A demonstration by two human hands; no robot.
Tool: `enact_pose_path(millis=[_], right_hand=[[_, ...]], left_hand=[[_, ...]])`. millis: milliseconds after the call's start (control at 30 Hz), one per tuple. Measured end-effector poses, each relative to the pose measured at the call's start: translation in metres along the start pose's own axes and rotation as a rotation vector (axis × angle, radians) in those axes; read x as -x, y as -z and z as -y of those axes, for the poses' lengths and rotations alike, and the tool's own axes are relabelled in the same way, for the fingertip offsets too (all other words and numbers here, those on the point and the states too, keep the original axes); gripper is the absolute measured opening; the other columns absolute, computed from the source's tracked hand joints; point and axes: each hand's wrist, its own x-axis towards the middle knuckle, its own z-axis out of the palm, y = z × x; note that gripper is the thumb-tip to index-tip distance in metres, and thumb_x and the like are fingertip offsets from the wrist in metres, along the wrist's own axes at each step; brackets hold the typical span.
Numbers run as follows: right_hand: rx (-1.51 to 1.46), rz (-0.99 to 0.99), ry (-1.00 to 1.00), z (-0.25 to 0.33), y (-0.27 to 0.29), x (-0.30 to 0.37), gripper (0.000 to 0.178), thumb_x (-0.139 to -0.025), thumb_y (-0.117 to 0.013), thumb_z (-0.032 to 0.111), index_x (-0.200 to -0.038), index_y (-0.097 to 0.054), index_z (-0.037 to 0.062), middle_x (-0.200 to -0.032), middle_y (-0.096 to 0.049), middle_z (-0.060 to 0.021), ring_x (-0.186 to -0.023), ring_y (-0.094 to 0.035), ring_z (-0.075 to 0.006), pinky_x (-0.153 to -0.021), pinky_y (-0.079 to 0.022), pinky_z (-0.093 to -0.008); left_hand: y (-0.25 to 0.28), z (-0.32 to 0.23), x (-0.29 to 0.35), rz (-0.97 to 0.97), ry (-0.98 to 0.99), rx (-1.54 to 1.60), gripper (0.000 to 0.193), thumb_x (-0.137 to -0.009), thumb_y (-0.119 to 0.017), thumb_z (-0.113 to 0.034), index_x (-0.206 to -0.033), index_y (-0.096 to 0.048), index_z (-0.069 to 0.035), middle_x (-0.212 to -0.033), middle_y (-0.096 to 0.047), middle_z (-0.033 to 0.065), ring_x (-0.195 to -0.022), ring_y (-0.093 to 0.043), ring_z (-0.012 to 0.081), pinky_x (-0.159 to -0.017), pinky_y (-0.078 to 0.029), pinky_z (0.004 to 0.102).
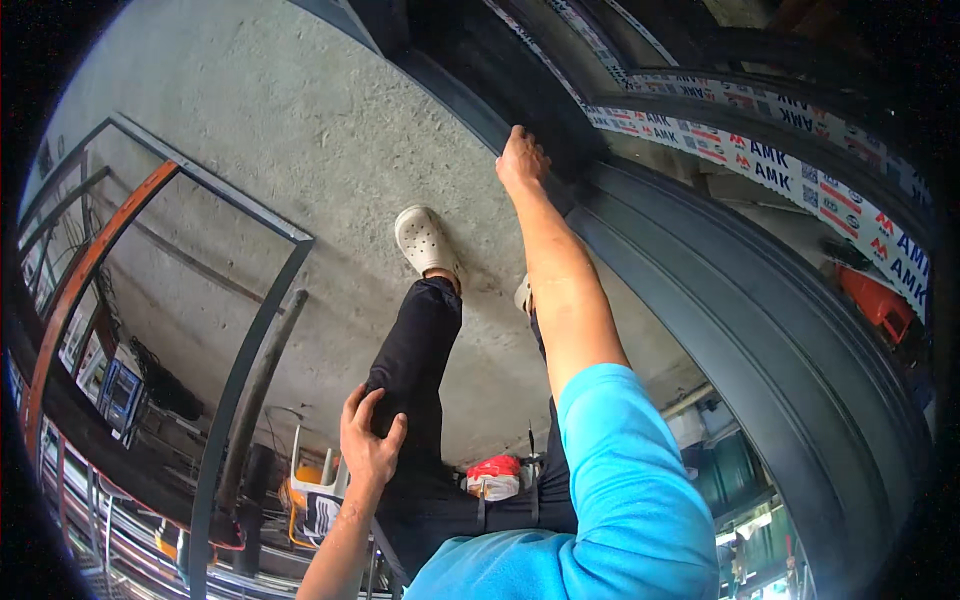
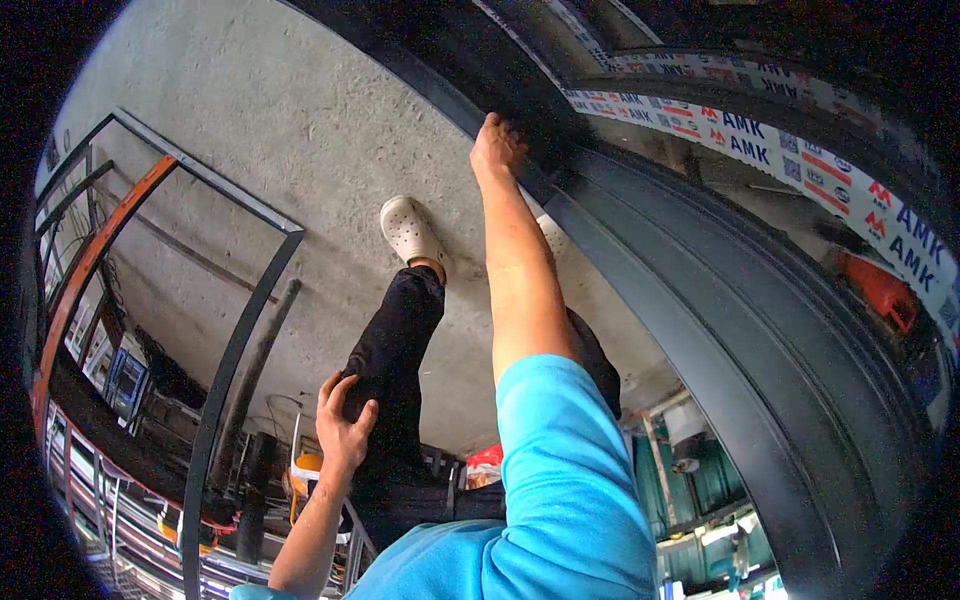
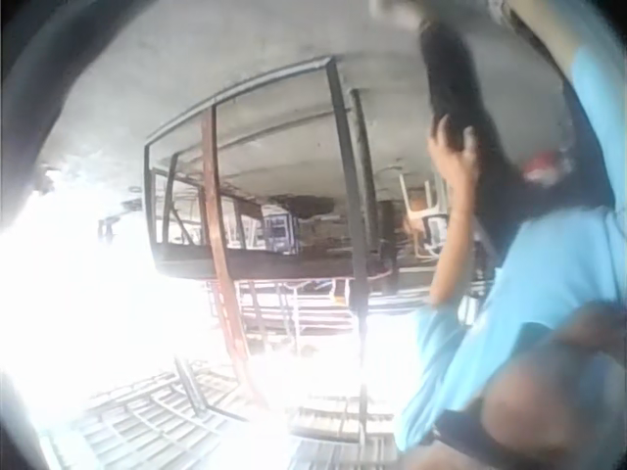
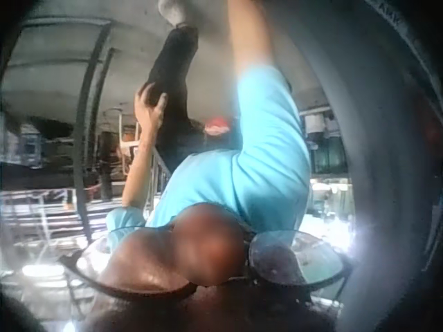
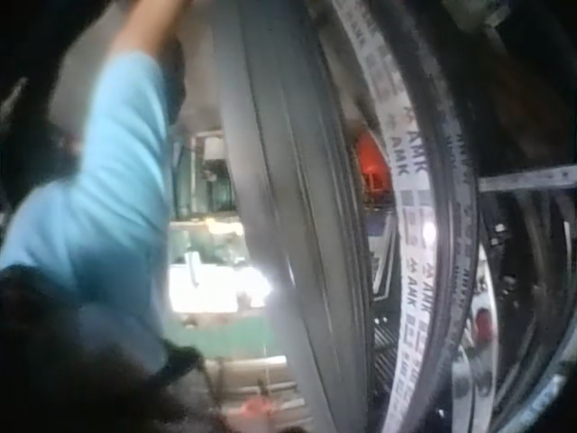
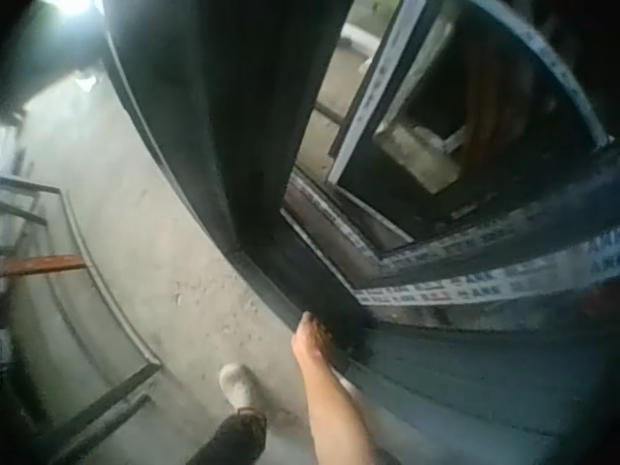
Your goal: The person uses a miter saw to cut a long black profile into smaller segments. They measure and mark the profile, position it on the saw, and make several cuts. The person then fits the cut pieces into a window frame to check alignment.
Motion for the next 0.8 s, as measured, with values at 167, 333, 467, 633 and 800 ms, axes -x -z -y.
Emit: enact_pose_path(millis=[167,333,467,633,800], right_hand=[[0.004,0.033,-0.004,0.002,-0.011,-0.004,0.061,-0.090,-0.075,0.026,-0.140,-0.044,0.0100,-0.143,-0.053,-0.0145,-0.134,-0.052,-0.0348,-0.109,-0.043,-0.0561],[0.030,-0.162,0.005,0.003,-0.015,0.006,0.065,-0.089,-0.075,0.029,-0.142,-0.043,0.0091,-0.146,-0.052,-0.0143,-0.138,-0.047,-0.0360,-0.115,-0.034,-0.0608],[-0.084,-0.212,0.083,-0.003,0.008,0.045,0.066,-0.088,-0.074,0.030,-0.142,-0.043,0.0059,-0.143,-0.052,-0.0184,-0.135,-0.048,-0.0390,-0.115,-0.032,-0.0630],[-0.258,0.200,0.299,-0.047,0.021,0.197,0.049,-0.094,-0.064,0.029,-0.133,-0.050,0.0023,-0.127,-0.060,-0.0258,-0.116,-0.060,-0.0454,-0.096,-0.050,-0.0540],[-0.137,0.613,0.491,-0.131,0.057,0.396,0.044,-0.084,-0.070,0.032,-0.114,-0.064,-0.0005,-0.118,-0.067,-0.0251,-0.115,-0.064,-0.0405,-0.095,-0.052,-0.0504]], left_hand=[[0.000,0.004,-0.002,-0.010,0.007,-0.004,0.053,-0.079,-0.078,-0.028,-0.127,-0.067,-0.008,-0.145,-0.053,0.0185,-0.132,-0.055,0.0374,-0.109,-0.046,0.0433],[0.002,0.005,-0.002,-0.024,-0.024,0.031,0.052,-0.081,-0.078,-0.029,-0.127,-0.068,-0.009,-0.145,-0.054,0.0178,-0.131,-0.055,0.0379,-0.108,-0.046,0.0435],[-0.003,0.004,0.000,-0.022,-0.056,-0.017,0.052,-0.083,-0.078,-0.029,-0.128,-0.067,-0.005,-0.143,-0.054,0.0171,-0.129,-0.057,0.0344,-0.108,-0.046,0.0403],[-0.018,-0.010,0.020,-0.021,-0.043,-0.122,0.052,-0.083,-0.075,-0.036,-0.131,-0.068,-0.017,-0.146,-0.055,0.0137,-0.132,-0.054,0.0349,-0.108,-0.047,0.0440],[-0.049,-0.009,0.085,-0.114,-0.183,-0.322,0.052,-0.089,-0.070,-0.044,-0.128,-0.068,-0.010,-0.139,-0.060,0.0195,-0.121,-0.061,0.0378,-0.104,-0.050,0.0476]])
